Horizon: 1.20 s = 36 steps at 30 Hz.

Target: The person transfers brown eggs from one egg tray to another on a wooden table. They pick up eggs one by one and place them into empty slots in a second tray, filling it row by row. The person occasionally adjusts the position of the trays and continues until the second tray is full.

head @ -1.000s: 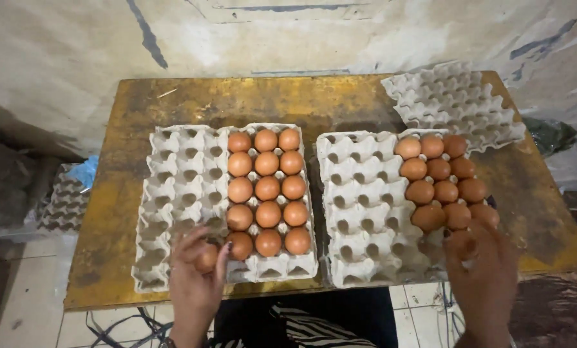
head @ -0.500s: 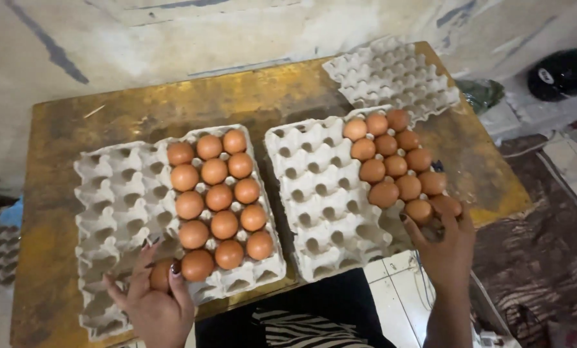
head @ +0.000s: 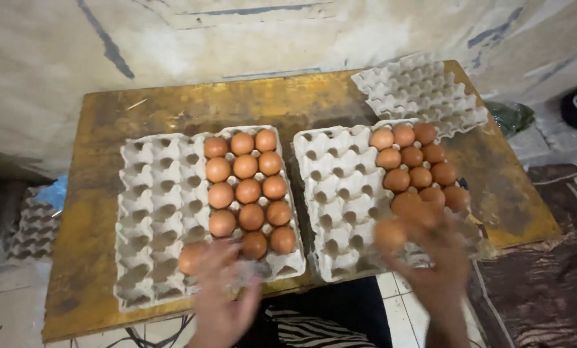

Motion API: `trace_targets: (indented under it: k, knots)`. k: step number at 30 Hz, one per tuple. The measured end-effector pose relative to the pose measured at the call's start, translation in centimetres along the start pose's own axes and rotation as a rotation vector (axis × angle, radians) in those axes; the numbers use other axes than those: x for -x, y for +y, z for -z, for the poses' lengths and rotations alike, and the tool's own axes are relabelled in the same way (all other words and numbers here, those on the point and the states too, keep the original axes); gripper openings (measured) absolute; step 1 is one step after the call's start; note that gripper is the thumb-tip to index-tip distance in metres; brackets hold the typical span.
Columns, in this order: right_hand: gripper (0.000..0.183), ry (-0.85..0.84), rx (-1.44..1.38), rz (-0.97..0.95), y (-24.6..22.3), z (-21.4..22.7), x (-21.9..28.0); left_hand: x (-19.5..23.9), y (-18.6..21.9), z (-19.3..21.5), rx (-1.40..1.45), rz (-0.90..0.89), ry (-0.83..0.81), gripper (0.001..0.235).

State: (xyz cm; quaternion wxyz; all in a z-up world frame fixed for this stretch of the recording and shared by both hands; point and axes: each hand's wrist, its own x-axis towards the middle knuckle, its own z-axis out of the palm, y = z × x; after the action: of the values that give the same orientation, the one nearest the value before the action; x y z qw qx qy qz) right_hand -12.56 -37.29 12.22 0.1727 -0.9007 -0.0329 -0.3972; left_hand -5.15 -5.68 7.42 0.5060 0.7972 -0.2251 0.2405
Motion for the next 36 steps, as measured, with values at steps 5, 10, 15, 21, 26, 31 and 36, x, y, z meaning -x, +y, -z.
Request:
trace_targets:
  k: [5,10,15,21,26,31,36]
  knots:
    - [0.065,-0.239,-0.613,-0.096,-4.7,-5.3,1.1,-0.4,1.5,-3.5,-0.095,-0.48,-0.359,0.052]
    - [0.059,-0.346,-0.704,-0.198,-6.5,-7.2,0.1,0.2,-0.3,-1.9,-0.065,-0.438,-0.188,0.042]
    - [0.043,-0.339,-0.673,-0.165,-7.0,-9.6,-1.7,-0.2,-3.8,1.2,-0.335,-0.14,0.067,0.037]
    - [0.042,-0.342,-0.813,-0.03,-10.7,-13.4,-5.0,-1.3,-5.0,2.5,-0.428,0.141,0.029,0.032]
    - [0.042,-0.563,-0.641,0.008,-14.2,-17.7,-6.5,0.0,-6.8,0.8,-0.457,0.1,0.114,0.026]
    - [0.044,-0.67,-0.453,0.176,-15.6,-20.6,-6.8,0.4,-7.3,0.7,-0.516,0.062,0.051,0.033]
    - [0.066,-0.713,-0.487,0.259,-14.3,-19.2,-6.0,1.0,-8.1,1.0,-0.635,-0.051,0.032,0.036]
